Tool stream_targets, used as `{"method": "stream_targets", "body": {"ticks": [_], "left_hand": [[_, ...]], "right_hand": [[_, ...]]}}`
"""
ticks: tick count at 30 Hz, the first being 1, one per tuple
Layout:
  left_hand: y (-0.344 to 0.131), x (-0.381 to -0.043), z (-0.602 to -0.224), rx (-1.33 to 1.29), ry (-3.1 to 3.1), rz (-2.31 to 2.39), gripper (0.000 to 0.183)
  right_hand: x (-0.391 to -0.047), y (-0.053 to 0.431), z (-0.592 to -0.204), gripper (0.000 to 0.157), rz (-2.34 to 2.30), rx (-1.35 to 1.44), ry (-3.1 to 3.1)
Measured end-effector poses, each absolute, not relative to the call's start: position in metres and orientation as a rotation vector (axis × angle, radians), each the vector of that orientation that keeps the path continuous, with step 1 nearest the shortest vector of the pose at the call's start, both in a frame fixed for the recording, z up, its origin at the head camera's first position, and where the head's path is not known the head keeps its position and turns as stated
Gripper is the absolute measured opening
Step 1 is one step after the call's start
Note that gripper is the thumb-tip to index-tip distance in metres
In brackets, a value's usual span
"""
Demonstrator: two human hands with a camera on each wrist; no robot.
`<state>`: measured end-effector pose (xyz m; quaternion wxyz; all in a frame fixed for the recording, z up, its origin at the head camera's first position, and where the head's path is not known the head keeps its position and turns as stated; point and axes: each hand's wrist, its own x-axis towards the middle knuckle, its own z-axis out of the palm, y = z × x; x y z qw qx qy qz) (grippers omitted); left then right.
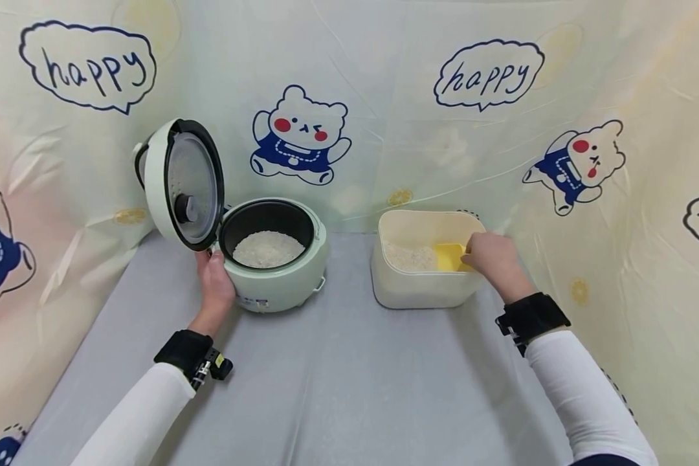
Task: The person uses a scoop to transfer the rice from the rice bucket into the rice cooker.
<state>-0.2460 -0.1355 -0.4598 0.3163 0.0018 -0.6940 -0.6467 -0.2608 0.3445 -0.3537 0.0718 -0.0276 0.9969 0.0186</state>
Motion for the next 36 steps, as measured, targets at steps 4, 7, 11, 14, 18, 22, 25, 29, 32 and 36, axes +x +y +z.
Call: {"method": "stream_targets", "body": {"ticks": [4, 7, 11, 14, 18, 22, 25, 29, 32, 36], "left_hand": [[-0.136, -0.246, -0.46, -0.001, -1.836, -1.69, 0.056], [-0.135, -0.244, -0.455, -0.002, -1.841, -1.688, 0.056], [-0.136, -0.245, -0.454, -0.007, -1.844, -1.675, 0.056], [-0.137, -0.245, -0.454, -0.014, -1.84, -1.67, 0.056], [-0.136, -0.246, -0.455, -0.022, -1.831, -1.675, 0.056], [-0.136, -0.246, -0.455, -0.024, -1.814, -1.687, 0.057], [-0.135, -0.246, -0.456, -0.023, -1.815, -1.69, 0.057], [-0.134, -0.245, -0.457, -0.011, -1.83, -1.697, 0.057], [-0.134, -0.244, -0.458, -0.005, -1.834, -1.703, 0.058], [-0.134, -0.244, -0.46, -0.007, -1.83, -1.709, 0.058]], "right_hand": [[-0.262, 0.348, -0.357, 0.036, 0.019, -0.07, 2.991], [-0.263, 0.348, -0.357, 0.039, -0.003, -0.063, 2.982], [-0.265, 0.346, -0.355, 0.04, -0.045, -0.069, 2.957], [-0.265, 0.344, -0.353, 0.041, -0.099, -0.089, 2.933], [-0.266, 0.343, -0.352, 0.041, -0.153, -0.112, 2.909], [-0.268, 0.345, -0.351, 0.041, -0.264, -0.119, 2.868], [-0.269, 0.347, -0.353, 0.042, -0.379, -0.114, 2.827], [-0.271, 0.353, -0.359, 0.042, -0.479, -0.09, 2.788], [-0.272, 0.354, -0.363, 0.044, -0.53, -0.096, 2.771], [-0.273, 0.353, -0.365, 0.043, -0.575, -0.143, 2.757]]}}
